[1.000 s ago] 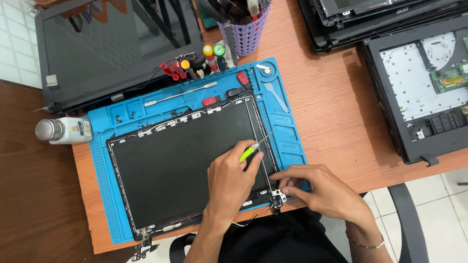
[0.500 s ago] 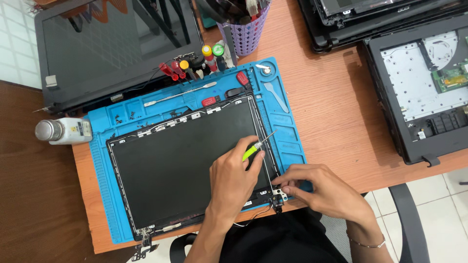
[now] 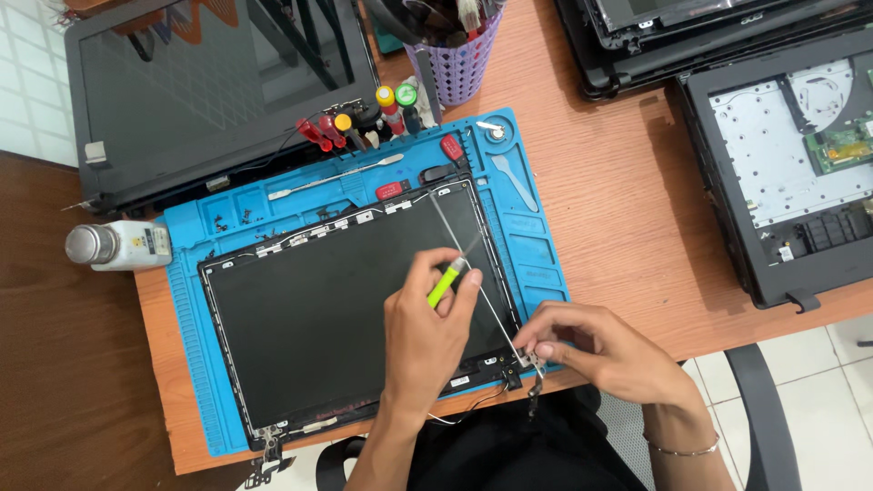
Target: The person disassembles a laptop by using a screwdriver to remove screws from the internal frame, prying at the edges of the bezel, and handling various internal components and wires.
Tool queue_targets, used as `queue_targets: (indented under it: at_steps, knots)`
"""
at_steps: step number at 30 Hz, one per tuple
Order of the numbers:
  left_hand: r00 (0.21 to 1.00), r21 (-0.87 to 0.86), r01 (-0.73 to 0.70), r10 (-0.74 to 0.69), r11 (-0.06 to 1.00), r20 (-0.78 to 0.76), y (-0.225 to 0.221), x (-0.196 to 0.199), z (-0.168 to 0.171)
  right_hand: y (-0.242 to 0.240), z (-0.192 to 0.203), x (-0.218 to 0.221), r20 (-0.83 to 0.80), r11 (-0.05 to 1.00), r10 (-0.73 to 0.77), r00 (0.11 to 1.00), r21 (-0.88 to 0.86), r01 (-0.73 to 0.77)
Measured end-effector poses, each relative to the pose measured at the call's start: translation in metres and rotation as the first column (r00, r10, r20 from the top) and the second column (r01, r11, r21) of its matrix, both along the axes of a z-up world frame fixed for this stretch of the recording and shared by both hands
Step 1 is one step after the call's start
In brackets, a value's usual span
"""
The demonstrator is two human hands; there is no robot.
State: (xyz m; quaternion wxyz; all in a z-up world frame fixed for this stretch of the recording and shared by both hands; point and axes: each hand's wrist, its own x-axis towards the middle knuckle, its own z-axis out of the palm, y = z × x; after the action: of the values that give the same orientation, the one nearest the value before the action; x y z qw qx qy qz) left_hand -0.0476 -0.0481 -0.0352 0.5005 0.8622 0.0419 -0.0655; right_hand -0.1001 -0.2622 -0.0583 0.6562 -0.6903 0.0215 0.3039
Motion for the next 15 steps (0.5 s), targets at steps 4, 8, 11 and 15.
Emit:
queue_targets:
  at_steps: [4, 8, 11, 15]
  knots:
    - [0.996, -0.115, -0.037, 0.027, 0.993, -0.09, 0.002, 0.003, 0.005, -0.005, -0.014, -0.003, -0.013, 0.988, -0.022, 1.0, 0.151, 0.023]
    - [0.986, -0.323, 0.015, -0.068, 0.946, -0.154, 0.006, 0.006, 0.001, -0.004, -0.023, -0.003, -0.048, 0.978, -0.01, 0.999, 0.207, 0.02]
    - [0.986, -0.431, 0.024, -0.093, 0.902, -0.14, 0.005, 0.008, -0.004, 0.001, -0.024, -0.003, -0.063, 0.979, 0.013, 0.998, 0.202, 0.0]
    - [0.99, -0.209, -0.033, 0.003, 0.977, -0.141, 0.0, 0.007, 0.004, 0.007, -0.016, -0.003, -0.047, 0.982, -0.001, 0.999, 0.186, 0.01]
